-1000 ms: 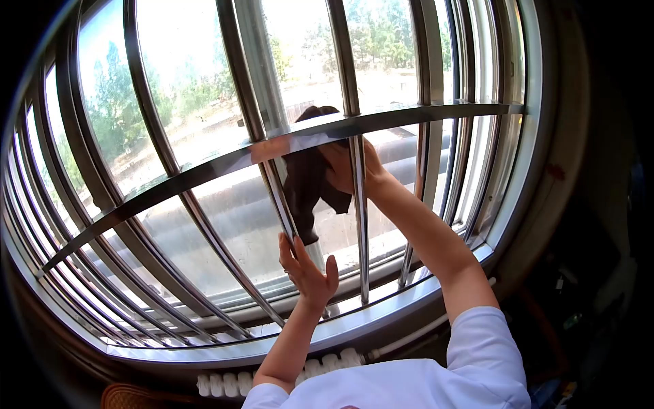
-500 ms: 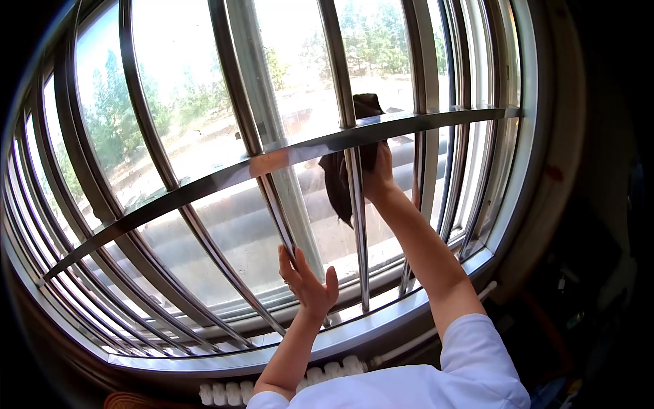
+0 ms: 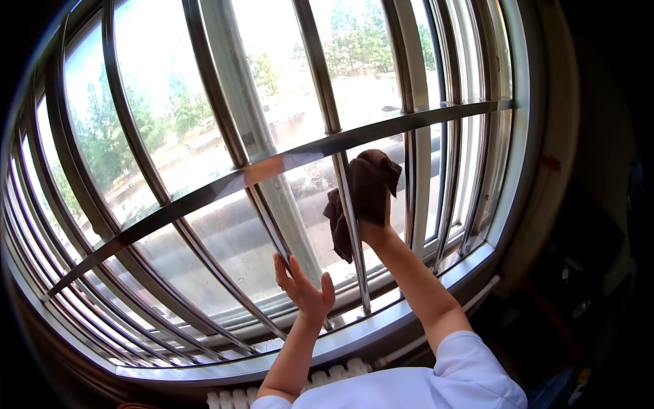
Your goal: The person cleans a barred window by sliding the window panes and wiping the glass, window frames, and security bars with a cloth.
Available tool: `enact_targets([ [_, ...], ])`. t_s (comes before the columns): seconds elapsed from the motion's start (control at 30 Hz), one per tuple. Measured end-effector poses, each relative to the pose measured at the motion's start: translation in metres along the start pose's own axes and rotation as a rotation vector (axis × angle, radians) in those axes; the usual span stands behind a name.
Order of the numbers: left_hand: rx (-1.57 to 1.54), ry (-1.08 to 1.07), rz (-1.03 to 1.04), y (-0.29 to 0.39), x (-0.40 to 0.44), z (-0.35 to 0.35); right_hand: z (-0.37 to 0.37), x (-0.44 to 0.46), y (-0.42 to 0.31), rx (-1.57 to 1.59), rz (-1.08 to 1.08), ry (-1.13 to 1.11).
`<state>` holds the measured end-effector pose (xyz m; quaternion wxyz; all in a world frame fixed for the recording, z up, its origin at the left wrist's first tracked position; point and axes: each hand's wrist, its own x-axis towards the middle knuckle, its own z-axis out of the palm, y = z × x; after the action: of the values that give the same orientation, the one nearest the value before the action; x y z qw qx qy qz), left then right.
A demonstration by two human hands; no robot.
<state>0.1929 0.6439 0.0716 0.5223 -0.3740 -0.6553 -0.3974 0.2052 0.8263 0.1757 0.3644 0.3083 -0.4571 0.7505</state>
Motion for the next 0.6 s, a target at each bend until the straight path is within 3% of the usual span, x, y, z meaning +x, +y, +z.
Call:
enact_targets([
  [0.07, 0.012, -0.004, 0.003, 0.000, -0.001, -0.001, -0.008, -0.001, 0.004, -0.657, 0.062, 0.023],
  [0.1, 0.010, 0.000, 0.005, -0.001, -0.002, 0.000, -0.009, 0.002, 0.004, -0.656, 0.058, 0.023],
  [0.13, 0.008, 0.007, 0.007, -0.002, -0.002, 0.001, -0.009, 0.009, 0.005, -0.296, 0.091, 0.073],
  [0.23, 0.024, -0.016, -0.005, 0.001, -0.002, 0.001, -0.019, 0.046, 0.012, -0.769, -0.023, 0.122],
  [0.27, 0.026, -0.017, -0.006, 0.002, -0.003, 0.000, -0.027, 0.063, 0.015, -0.163, 0.001, 0.022],
  [0.33, 0.028, -0.036, -0.014, 0.003, -0.001, -0.001, -0.055, 0.122, 0.035, -0.150, -0.200, -0.011],
  [0.4, 0.030, -0.014, -0.011, 0.004, -0.001, 0.000, -0.048, 0.173, 0.026, 0.050, -0.264, -0.310],
  [0.47, 0.037, -0.014, -0.019, 0.003, -0.002, 0.000, -0.037, 0.187, 0.032, 0.441, -0.083, -0.501],
  [0.53, 0.038, -0.016, -0.023, 0.004, -0.003, -0.002, -0.019, 0.166, 0.046, 0.679, 0.132, -0.517],
  [0.6, 0.036, -0.015, -0.018, 0.006, 0.001, -0.002, 0.026, 0.103, 0.020, -0.404, -0.152, -0.405],
])
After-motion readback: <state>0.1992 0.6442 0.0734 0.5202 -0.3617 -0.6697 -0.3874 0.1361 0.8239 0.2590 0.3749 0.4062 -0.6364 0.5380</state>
